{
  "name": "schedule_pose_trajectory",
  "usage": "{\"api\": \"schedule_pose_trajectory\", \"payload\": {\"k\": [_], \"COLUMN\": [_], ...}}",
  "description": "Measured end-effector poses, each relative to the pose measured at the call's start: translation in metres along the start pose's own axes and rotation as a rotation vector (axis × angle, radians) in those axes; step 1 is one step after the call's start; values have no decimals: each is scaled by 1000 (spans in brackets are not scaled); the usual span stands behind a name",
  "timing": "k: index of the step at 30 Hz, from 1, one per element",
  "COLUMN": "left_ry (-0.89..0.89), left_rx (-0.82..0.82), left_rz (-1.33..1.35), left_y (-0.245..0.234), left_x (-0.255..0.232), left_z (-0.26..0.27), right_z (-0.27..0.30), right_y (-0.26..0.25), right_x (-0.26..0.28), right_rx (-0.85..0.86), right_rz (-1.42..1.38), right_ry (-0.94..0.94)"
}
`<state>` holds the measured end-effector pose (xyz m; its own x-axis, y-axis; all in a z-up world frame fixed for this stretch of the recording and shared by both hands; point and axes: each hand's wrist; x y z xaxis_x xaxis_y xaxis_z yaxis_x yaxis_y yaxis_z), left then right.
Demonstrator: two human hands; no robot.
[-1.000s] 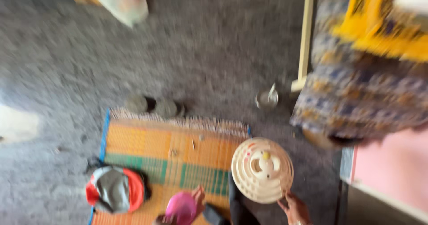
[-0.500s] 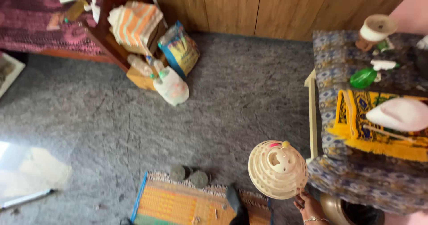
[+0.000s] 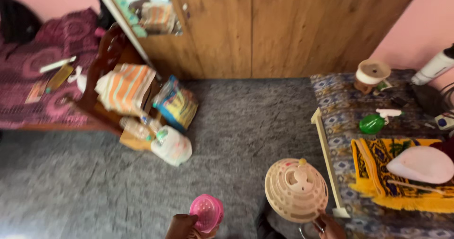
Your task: The person wipes a white plastic housing and weights by hand using a cloth and a spray bottle.
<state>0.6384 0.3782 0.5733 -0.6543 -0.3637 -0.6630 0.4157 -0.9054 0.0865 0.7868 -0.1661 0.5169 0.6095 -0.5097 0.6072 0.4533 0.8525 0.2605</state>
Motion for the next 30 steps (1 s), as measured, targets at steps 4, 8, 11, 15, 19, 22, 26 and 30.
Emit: {"api": "schedule_pose_trajectory", "payload": {"k": [4,8,11,15,19,22,26,30], "left_ry": [-90,-10,16,51,28,76,90,67], "left_rx": [70,-190,-258,-102,61,151,260,355], "left_rz": [154,-571,-927,-1082,-1232,-1373,-1444,-1351], "left_y": [35,71,82,83,81,94,102,134], "left_x": [-85,-166,-200,-253,-299,-347,-383,-410], "left_z": [-69,-137,-169,-232,-296,-339,-371,-417], "right_z": [-19,-43,-48,-57,-37,-18,-5,4], "right_y": [29,57,70,114,167,220,270,293], "right_x": [13,27,29,36,29,30,12,-11], "right_rx": [-50,-75,-108,-302,-408,-599,-658,-693], "right_rz": [-33,-39,-55,-238,-394,-526,-680,-784], "right_ry": [-19,-60,-124,-124,-143,-107,-256,-294]}}
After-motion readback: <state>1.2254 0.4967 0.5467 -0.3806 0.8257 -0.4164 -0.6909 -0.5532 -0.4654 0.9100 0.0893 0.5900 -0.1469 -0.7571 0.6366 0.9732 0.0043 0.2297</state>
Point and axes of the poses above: each hand's wrist, its own z-axis away from the middle knuckle, its own y-axis out of the palm, x = y × z, and after that the axes turned 2 degrees about -z, right-handed
